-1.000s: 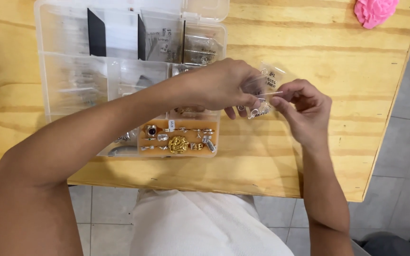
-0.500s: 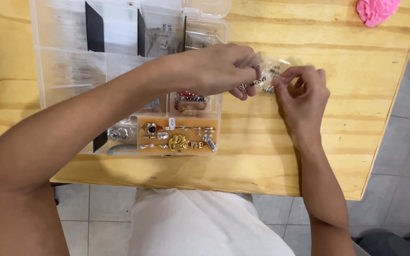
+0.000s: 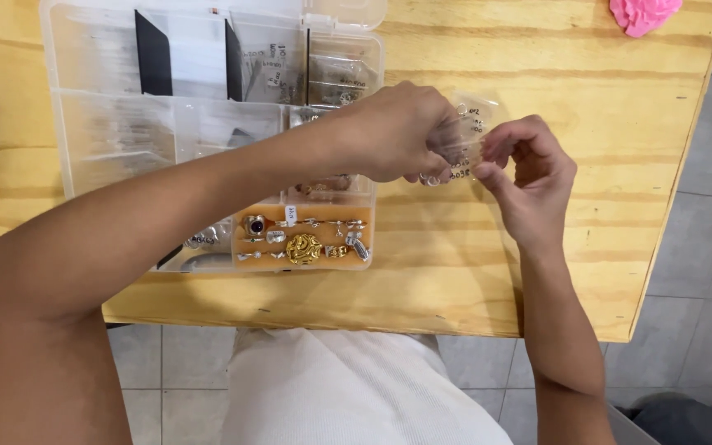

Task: The person walks to a table, opens a plastic organizer, sorts through small bags of jewelry components, and arranges individual gold-colored charms into specific compartments before closing the box and putting it away.

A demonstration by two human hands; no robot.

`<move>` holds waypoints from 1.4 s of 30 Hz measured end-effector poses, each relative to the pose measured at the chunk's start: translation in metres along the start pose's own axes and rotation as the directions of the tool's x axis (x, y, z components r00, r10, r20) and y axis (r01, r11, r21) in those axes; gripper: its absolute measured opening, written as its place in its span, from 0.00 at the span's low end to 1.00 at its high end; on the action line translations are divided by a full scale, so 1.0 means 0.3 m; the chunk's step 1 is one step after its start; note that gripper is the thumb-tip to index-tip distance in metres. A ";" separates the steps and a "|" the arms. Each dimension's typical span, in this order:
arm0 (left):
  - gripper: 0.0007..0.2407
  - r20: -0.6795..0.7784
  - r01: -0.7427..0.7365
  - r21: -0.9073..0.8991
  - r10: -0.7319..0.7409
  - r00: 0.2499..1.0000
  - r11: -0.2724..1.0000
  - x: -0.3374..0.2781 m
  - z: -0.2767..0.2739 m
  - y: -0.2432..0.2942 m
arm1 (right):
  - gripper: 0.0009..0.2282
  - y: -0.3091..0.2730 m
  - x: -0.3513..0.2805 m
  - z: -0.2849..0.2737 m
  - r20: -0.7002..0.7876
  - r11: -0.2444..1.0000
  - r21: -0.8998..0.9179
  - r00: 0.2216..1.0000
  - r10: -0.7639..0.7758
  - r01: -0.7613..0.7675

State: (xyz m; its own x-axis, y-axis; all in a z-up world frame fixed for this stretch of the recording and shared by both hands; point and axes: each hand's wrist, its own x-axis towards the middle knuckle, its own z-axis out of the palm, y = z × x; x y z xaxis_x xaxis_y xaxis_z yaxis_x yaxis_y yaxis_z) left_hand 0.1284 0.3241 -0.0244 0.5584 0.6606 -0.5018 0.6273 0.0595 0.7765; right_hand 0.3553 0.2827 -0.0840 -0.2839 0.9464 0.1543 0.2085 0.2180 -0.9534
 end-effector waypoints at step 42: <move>0.13 -0.155 -0.278 0.299 0.333 0.930 0.913 -0.079 0.003 0.042 | 0.05 -0.061 0.027 -0.134 0.275 0.840 -0.531 0.917 0.291 -0.108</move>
State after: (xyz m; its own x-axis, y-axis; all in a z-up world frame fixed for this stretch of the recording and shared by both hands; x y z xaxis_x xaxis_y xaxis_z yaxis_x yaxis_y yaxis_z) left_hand 0.1235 0.3084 -0.0032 0.6445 0.7500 -0.1487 0.5801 -0.3529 0.7341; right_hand 0.3868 0.2960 -0.0549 -0.4565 0.8653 -0.2070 0.7029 0.2081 -0.6801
